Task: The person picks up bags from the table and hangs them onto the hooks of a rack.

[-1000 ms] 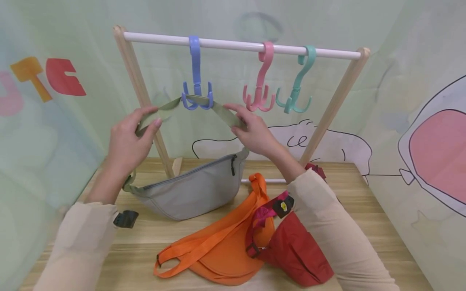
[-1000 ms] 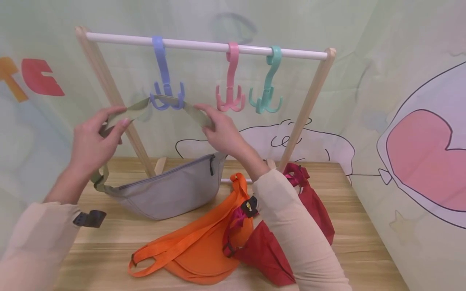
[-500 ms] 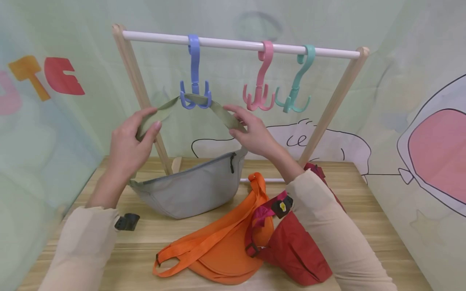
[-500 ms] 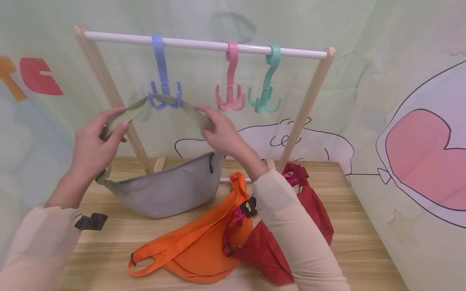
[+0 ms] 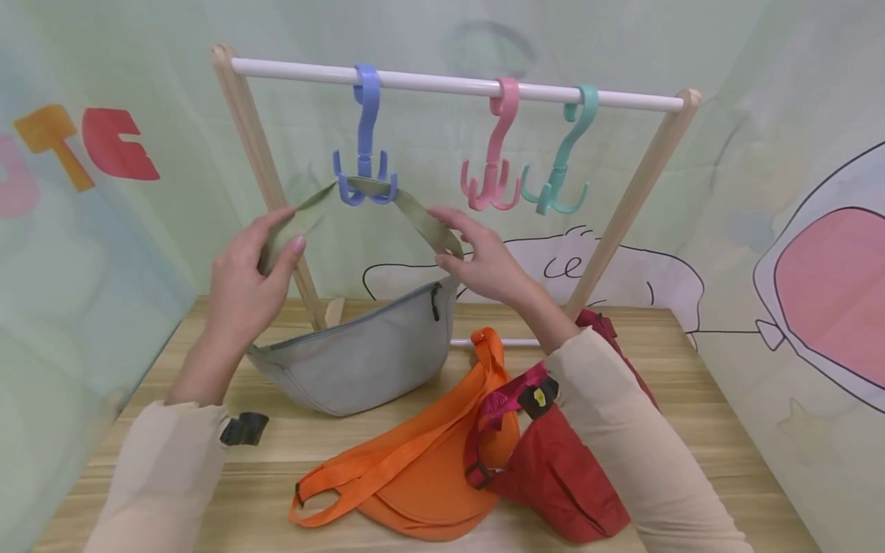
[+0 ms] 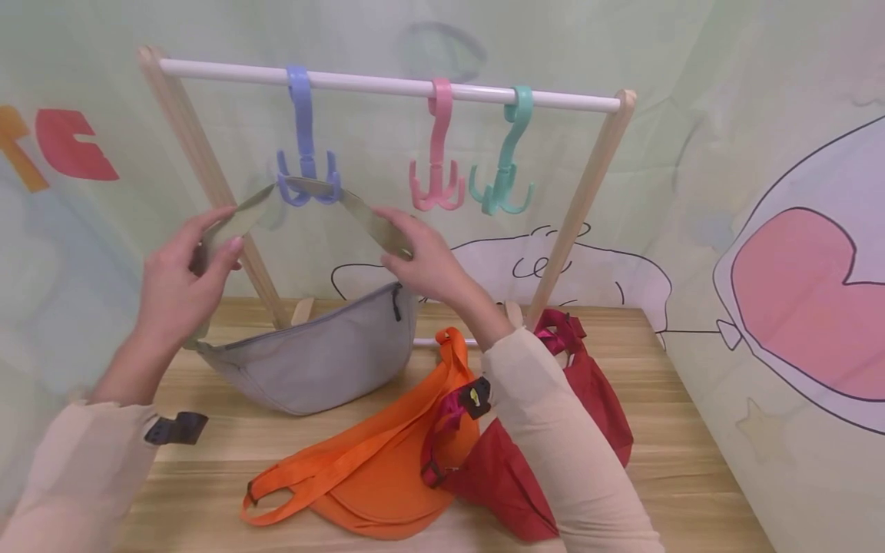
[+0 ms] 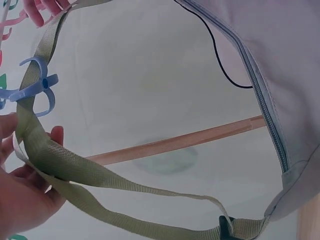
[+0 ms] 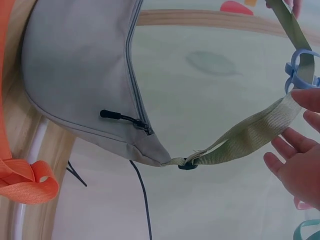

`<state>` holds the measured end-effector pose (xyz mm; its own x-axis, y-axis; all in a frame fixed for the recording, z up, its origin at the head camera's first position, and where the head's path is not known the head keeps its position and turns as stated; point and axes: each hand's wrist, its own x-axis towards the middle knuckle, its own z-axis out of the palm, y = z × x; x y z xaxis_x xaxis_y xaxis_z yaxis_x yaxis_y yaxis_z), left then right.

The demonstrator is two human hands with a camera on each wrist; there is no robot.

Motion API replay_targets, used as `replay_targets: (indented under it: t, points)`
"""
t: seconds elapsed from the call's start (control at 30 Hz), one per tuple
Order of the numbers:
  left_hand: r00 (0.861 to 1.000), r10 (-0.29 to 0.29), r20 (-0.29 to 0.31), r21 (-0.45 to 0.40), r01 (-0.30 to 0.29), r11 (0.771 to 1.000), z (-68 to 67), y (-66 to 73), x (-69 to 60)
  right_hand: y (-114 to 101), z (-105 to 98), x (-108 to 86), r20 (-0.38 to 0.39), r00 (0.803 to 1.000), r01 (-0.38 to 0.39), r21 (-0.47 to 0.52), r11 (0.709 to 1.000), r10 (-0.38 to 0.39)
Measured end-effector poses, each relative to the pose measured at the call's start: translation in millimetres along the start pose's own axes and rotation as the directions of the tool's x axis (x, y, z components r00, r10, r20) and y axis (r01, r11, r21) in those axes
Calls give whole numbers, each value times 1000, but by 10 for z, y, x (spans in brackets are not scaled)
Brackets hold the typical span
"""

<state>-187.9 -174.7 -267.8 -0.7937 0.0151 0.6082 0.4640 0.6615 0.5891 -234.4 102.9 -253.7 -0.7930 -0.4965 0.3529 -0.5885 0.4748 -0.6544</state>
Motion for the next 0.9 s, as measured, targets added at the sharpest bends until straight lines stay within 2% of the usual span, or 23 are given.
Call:
replay_targets:
  t: [0.33, 0.53, 0.9]
  points:
    - [999, -3, -35, 5, 3, 1000, 38, -61, -41, 60, 5, -105, 1, 1000, 21, 50, 999, -21]
    - [999, -14, -31, 7, 14, 1000, 47, -94, -71, 123, 16, -189, 7, 1000, 30, 93, 995, -31]
    - [998, -50, -24, -29, 49, 998, 43, -137, -128, 240, 42, -317, 25, 1000, -1, 122, 992, -3]
